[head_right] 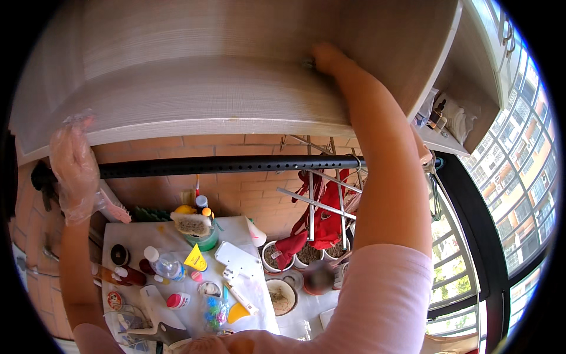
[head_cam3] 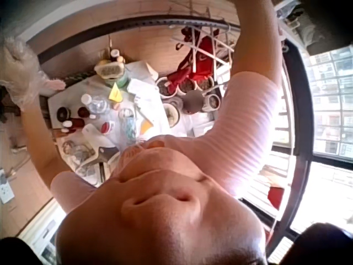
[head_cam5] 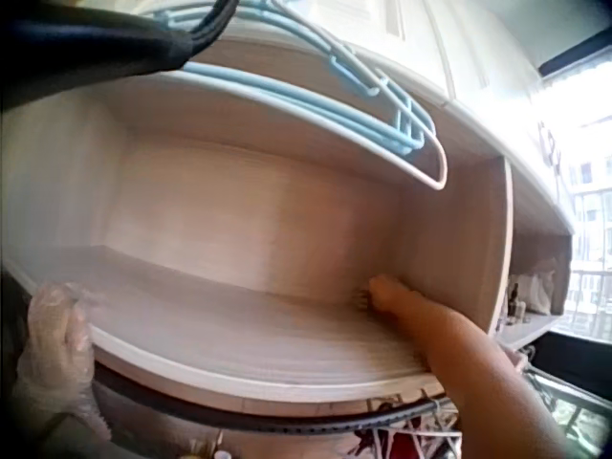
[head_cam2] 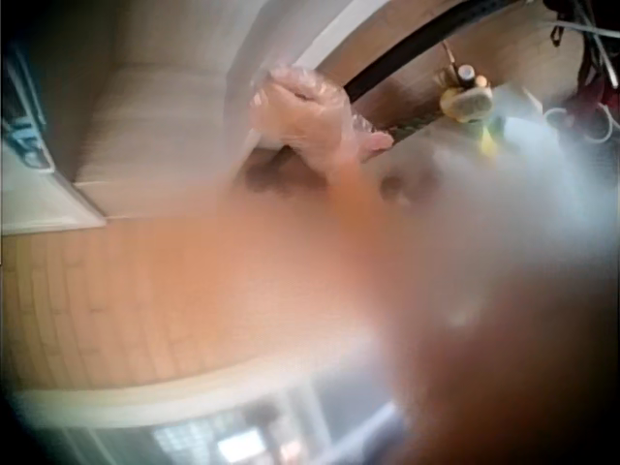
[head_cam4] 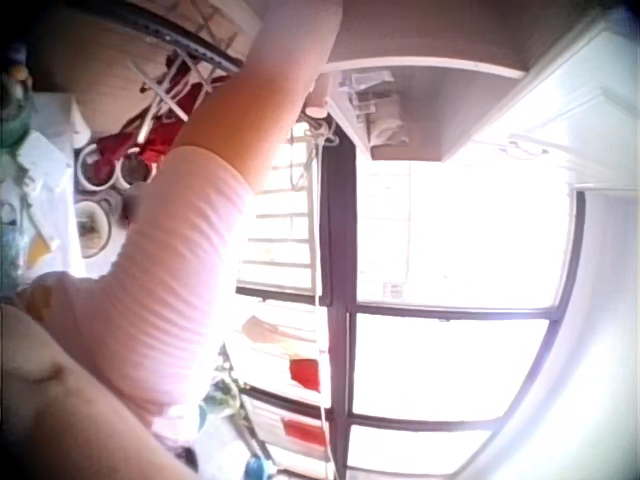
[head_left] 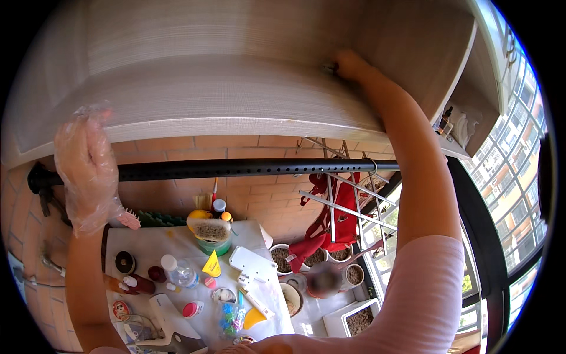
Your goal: The person wipes a wooden shelf with a cloth and then organizes various items onto it. They place a green container with brushes, a hairbrush, small bottles, and a white plastic object onto the shelf. The person also handles a small white jar and a cloth on the table below.
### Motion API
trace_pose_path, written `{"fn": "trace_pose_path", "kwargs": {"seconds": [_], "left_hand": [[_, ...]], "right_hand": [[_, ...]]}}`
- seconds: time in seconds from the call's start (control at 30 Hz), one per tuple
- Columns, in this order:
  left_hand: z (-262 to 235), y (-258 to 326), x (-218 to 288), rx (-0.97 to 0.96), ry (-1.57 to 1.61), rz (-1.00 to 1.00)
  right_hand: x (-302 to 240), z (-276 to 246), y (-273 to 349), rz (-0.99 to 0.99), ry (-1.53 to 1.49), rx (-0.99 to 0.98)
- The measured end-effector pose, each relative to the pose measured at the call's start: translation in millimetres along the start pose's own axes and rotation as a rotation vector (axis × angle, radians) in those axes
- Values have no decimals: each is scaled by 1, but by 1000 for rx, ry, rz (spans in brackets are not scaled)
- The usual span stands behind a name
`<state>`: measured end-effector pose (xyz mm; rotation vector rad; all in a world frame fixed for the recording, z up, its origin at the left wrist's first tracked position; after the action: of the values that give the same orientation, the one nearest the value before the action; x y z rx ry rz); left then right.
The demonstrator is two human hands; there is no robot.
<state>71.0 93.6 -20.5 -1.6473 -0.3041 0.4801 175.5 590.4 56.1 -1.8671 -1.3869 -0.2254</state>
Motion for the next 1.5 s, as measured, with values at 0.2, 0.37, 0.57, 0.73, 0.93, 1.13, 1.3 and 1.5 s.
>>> {"fn": "trace_pose_path", "kwargs": {"seconds": [0.2, 0.37, 0.57, 0.73, 0.93, 1.13, 1.3, 1.5], "left_hand": [[1, -1, 1, 8, -71, 86], [2, 1, -1, 67, -29, 101], [-7, -7, 6, 59, 40, 64], [-10, -9, 6, 25, 78, 0], [-10, -9, 6, 31, 78, -24], [-8, -8, 3, 85, 50, 31], [0, -4, 4, 131, 44, 90], [-1, -1, 2, 77, -25, 30]], "right_hand": [[-1, 1, -7, 17, -122, -183], [-2, -28, 24, 24, -229, -212], [-35, -113, 93, 41, -405, -253], [-57, -179, 147, 108, -419, -359], [-55, -173, 142, 163, -355, -299], [-39, -66, 45, 82, -178, -90], [-10, -4, 5, 84, -166, -73], [-56, -67, 48, 112, -557, -88]]}}
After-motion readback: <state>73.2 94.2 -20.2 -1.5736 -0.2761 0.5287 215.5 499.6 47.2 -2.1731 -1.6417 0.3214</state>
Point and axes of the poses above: each hand's wrist, its own y-axis away from the middle knuckle, its own z-axis out of the palm, x = y × z, the point moved 4 cm from there along -y, towards the middle knuckle, and after that the axes turned 6 degrees about x, right-handed, at the moved point
